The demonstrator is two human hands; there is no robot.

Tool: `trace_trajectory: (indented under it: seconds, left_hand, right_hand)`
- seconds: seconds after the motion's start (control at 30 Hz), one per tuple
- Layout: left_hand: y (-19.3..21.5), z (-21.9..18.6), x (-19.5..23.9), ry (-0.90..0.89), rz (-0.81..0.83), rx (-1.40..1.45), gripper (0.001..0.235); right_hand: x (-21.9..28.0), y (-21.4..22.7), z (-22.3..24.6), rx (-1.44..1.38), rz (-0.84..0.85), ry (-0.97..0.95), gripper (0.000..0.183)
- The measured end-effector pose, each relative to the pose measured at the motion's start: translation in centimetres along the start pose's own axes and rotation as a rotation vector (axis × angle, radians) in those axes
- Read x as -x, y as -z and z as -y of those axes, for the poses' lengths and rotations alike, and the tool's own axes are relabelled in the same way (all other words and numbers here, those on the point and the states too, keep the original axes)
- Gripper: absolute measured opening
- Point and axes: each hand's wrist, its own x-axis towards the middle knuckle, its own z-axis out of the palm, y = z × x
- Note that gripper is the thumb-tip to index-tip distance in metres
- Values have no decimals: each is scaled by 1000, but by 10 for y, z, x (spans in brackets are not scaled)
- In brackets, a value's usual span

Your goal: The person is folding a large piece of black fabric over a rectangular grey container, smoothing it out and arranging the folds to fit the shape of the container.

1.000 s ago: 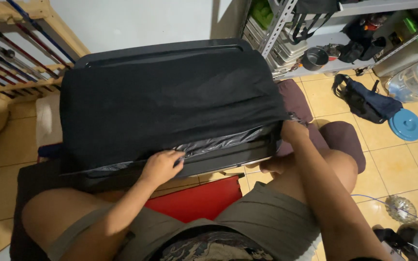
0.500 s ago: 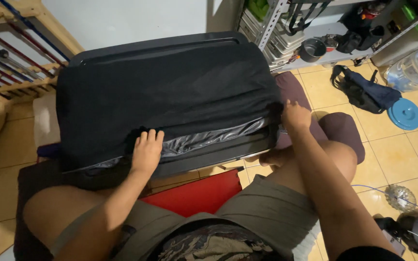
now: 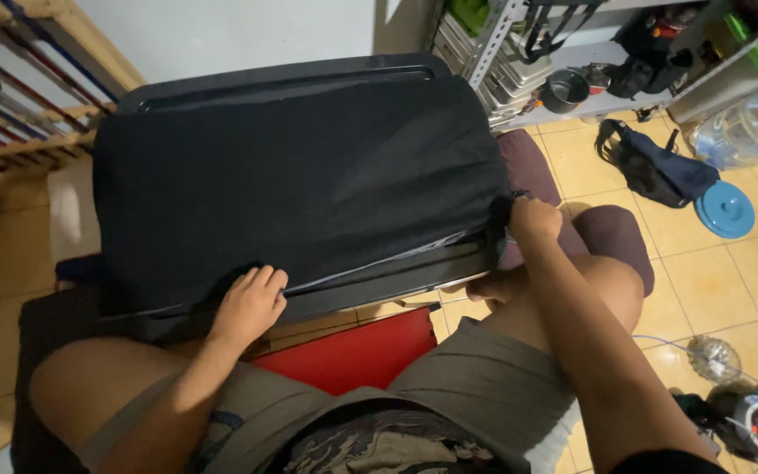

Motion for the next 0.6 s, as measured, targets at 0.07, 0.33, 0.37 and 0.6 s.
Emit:
trace_trajectory:
  seconds: [0.07,0.33,0.37,0.6]
  left_hand:
    - [3,3,3,110,78,60,26]
    - [16,-1,-5,248,248,57,45]
    - [16,0,-11,278,277,82,49]
    - [-5,17,-2,395,293,70,62]
  right_hand:
    - [14,24,3,8,84,-22,35]
    - [62,51,37,206,-278,564,51]
    - [62,53,44,199,-250,633,53]
    - [27,45,37,41,-651,650,25]
